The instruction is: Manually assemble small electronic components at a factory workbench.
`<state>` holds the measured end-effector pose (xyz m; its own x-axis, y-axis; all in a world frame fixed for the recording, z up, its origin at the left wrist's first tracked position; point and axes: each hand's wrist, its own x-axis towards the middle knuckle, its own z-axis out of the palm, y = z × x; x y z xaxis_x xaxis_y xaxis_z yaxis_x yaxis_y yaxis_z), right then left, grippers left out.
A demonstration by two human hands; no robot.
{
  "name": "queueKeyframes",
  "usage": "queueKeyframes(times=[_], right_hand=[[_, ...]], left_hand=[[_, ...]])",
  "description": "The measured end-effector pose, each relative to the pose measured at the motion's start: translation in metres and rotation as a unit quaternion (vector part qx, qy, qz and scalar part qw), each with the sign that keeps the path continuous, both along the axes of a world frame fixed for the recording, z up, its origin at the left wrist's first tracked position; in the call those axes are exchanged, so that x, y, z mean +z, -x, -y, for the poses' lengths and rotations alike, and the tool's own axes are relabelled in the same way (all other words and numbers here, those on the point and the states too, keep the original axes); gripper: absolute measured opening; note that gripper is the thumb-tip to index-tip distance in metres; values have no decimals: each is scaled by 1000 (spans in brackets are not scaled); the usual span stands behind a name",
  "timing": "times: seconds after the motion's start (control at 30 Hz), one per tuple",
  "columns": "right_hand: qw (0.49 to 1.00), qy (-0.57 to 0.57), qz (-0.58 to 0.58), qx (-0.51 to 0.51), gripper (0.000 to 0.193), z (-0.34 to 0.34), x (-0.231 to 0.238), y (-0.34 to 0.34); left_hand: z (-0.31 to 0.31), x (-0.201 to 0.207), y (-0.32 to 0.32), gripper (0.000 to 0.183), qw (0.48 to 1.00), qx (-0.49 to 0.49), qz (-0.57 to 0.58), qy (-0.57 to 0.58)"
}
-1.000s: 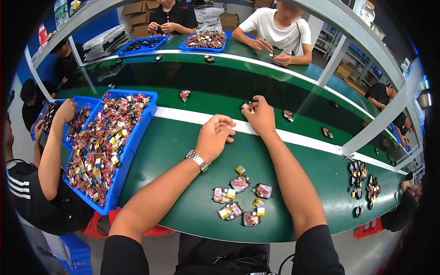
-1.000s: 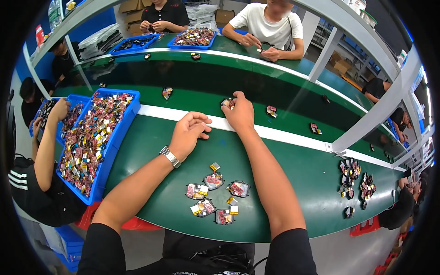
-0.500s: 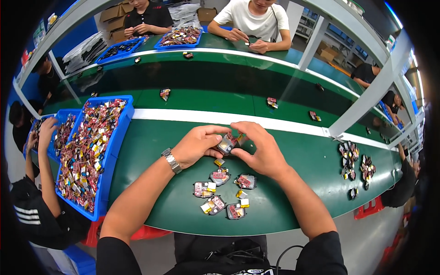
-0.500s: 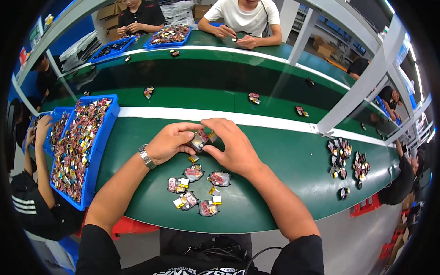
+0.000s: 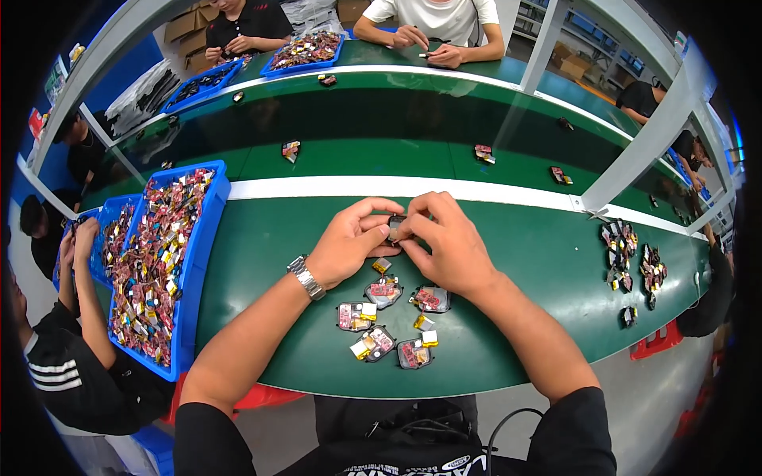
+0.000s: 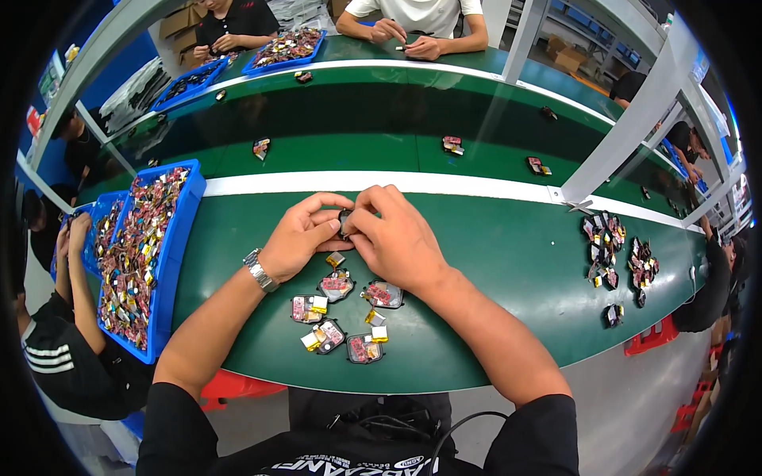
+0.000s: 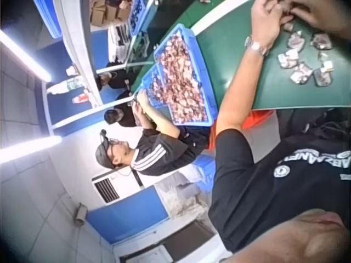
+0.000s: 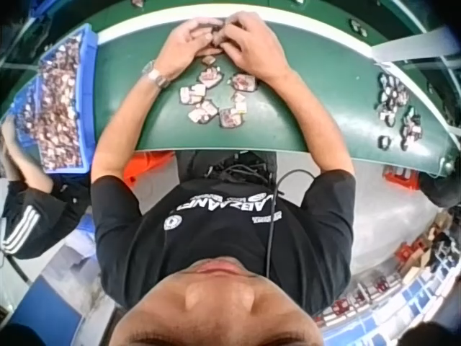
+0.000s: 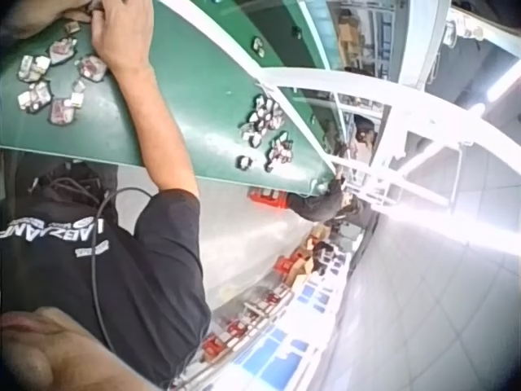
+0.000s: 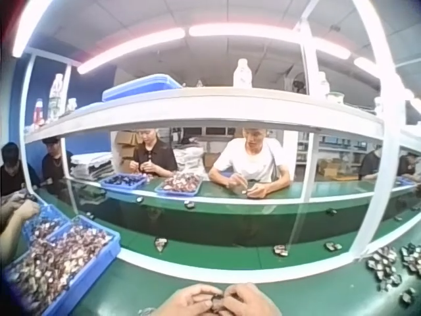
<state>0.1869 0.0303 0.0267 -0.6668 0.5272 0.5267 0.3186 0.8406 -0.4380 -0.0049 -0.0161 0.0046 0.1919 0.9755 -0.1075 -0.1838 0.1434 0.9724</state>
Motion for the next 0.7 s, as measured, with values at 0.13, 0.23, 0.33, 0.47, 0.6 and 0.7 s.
queueKeyframes(times=[0.13, 0.23, 0.33, 0.47, 0.6, 0.7], right_hand=[[1000, -14, 5, -21, 13, -2, -1, 0], [999, -48, 13, -18, 14, -3, -3, 1], [998, -70, 2, 0, 13, -7, -6, 1], [998, -14, -50, -21, 10, -8, -13, 5], [998, 12, -61, -20, 8, -6, -13, 5], [999, 6, -51, 2, 7, -7, -9, 1]], left_hand=[[0, 2, -1, 36, 1000, 13, -16, -18], [0, 3, 0, 35, 999, 17, -19, -33], [1, 4, 0, 36, 1000, 13, -13, -15], [-2, 2, 4, 41, 998, -19, -11, -53], [-1, 0, 3, 42, 998, -31, -9, -62], [-1, -1, 3, 39, 999, -24, 6, -42]])
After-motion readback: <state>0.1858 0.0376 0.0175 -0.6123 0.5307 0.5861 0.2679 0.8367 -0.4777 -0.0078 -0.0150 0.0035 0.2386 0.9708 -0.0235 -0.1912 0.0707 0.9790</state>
